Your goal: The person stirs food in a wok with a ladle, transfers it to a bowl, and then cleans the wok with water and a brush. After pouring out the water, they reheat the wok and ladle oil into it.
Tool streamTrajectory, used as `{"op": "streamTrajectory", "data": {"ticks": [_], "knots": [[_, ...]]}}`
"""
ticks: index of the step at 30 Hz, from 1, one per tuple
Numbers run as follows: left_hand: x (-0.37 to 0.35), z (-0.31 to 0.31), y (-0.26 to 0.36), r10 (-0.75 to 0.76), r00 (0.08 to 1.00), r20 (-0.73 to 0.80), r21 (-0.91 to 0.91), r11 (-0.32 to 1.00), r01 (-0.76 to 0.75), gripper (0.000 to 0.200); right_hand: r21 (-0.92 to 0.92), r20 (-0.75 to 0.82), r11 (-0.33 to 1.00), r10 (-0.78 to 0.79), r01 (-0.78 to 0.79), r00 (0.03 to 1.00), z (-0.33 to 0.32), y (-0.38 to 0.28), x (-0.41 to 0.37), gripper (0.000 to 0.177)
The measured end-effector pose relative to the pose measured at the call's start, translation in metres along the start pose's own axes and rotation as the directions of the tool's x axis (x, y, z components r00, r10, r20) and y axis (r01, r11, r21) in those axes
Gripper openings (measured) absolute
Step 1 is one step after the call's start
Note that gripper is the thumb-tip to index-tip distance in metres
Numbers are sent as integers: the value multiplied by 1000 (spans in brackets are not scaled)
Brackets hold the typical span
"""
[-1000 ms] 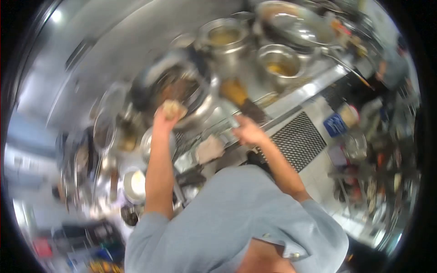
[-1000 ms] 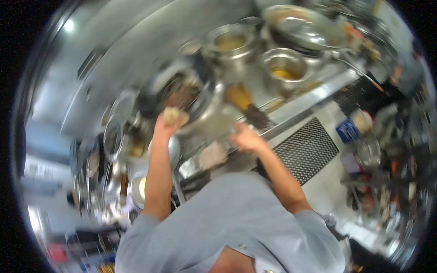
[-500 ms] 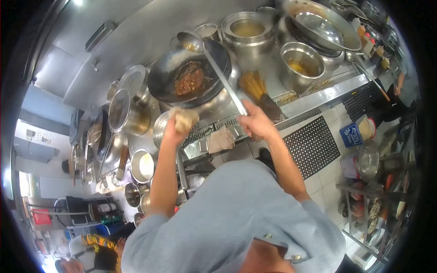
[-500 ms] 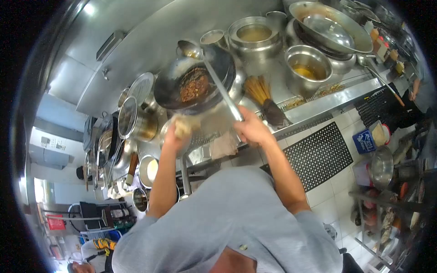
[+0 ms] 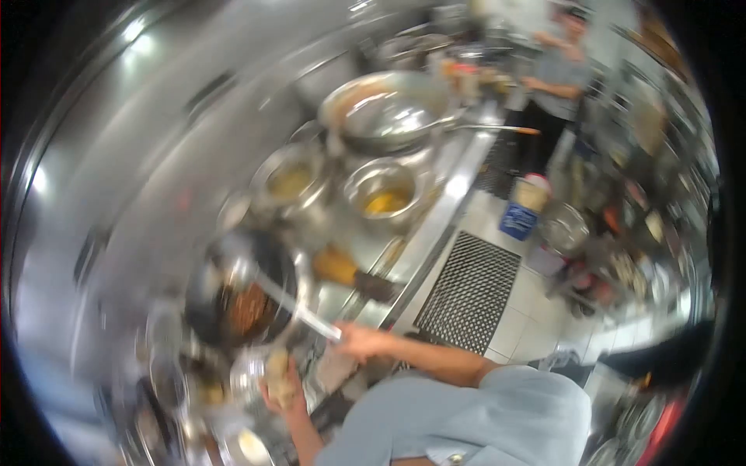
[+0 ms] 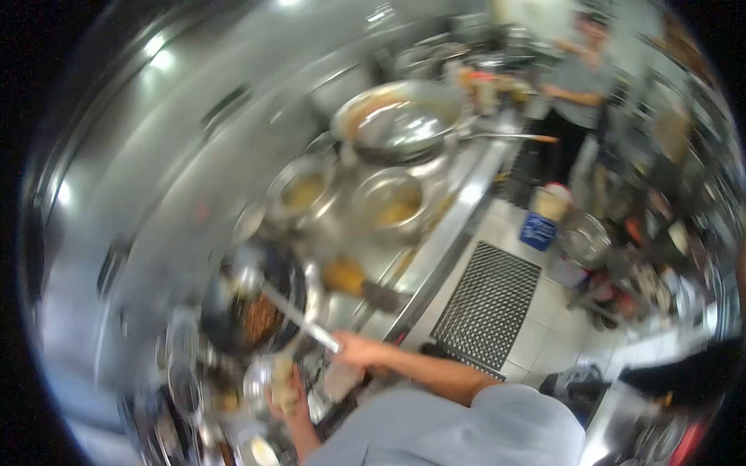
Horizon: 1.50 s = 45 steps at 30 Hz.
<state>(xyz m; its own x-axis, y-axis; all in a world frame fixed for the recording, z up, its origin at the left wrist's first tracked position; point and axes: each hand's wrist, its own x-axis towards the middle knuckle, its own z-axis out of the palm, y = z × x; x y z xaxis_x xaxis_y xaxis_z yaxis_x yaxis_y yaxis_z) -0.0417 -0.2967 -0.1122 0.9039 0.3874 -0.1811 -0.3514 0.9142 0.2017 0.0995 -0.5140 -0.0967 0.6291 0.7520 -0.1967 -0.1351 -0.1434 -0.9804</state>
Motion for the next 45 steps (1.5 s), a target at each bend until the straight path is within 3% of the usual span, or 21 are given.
{"op": "streamTrajectory", "data": {"ticks": [1, 2, 7, 10, 11, 14, 15, 18, 22, 24, 25, 28, 32, 35, 36, 38, 39, 41, 42, 43, 45], "knots": [[10, -32, 16, -56, 998, -32, 0, 998, 56, 68, 43, 41, 998, 38, -39, 998, 2, 1, -3, 37], [3, 2, 6, -55, 978, -199, 25, 998, 61, 63, -8, 57, 998, 55, -55, 997, 3, -2, -5, 37], [52, -32, 42, 46, 988, 144, 176, 982, -72, 44, 4, 123, 1000, 13, -13, 992, 0, 16, -7, 38], [84, 1, 50, 174, 956, -238, 465, 884, -45, 49, -57, 86, 998, 33, -28, 996, -7, 0, -21, 36], [86, 11, 46, 174, 939, -296, 498, 867, -4, 49, -84, 109, 996, 32, -23, 994, -9, 1, -20, 43], [90, 19, 44, 199, 903, -380, 643, 758, 104, 44, -165, 57, 986, 49, -39, 997, -12, 6, -26, 44], [95, 7, 49, 192, 883, -427, 571, 815, 99, 40, -154, 69, 987, 58, -47, 996, -13, 11, -27, 43], [91, -2, 54, 115, 915, -387, 428, 901, 69, 39, -135, 106, 989, 80, -66, 991, -19, 31, -22, 43], [126, -24, 65, 55, 940, -336, 489, 863, 124, 29, -137, 125, 987, 102, -84, 987, -21, 37, -18, 42], [152, -66, 86, -12, 984, -175, 545, 831, 107, 25, -137, 124, 986, 116, -98, 986, -21, 34, -18, 42], [186, -131, 116, -143, 985, 96, 610, 790, 55, 24, -137, 123, 985, 123, -105, 985, -21, 30, -20, 43], [159, -71, 87, -1, 982, -190, 561, 821, 109, 21, -153, 118, 981, 137, -118, 984, -20, 26, -22, 44], [161, -74, 87, -3, 990, -144, 612, 785, 92, 19, -174, 101, 980, 120, -101, 988, -17, 25, -23, 47], [173, -100, 98, -70, 984, 167, 761, 644, -84, 19, -183, 122, 977, 135, -111, 983, -17, 27, -19, 49], [177, -104, 98, -74, 954, 292, 821, 530, -210, 19, -185, 118, 976, 135, -112, 984, -17, 27, -20, 48], [180, -106, 95, 20, 937, 348, 907, 247, -342, 17, -189, 106, 975, 137, -115, 985, -16, 26, -20, 47], [177, -110, 87, 144, 916, 374, 921, 61, -385, 16, -189, 108, 976, 133, -111, 985, -16, 27, -20, 46], [170, -98, 78, 281, 950, 140, 945, 248, -212, 15, -189, 113, 977, 124, -101, 986, -16, 29, -20, 44], [157, -65, 74, 194, 972, -131, 807, 590, -9, 14, -175, 106, 980, 117, -98, 987, -16, 26, -21, 41], [148, -43, 67, 16, 936, -351, 522, 834, 181, 14, -161, 98, 983, 110, -94, 989, -16, 22, -24, 39], [141, -33, 52, 165, 951, -261, 634, 772, 40, 20, -150, 88, 984, 106, -92, 990, -15, 21, -25, 36]]}}
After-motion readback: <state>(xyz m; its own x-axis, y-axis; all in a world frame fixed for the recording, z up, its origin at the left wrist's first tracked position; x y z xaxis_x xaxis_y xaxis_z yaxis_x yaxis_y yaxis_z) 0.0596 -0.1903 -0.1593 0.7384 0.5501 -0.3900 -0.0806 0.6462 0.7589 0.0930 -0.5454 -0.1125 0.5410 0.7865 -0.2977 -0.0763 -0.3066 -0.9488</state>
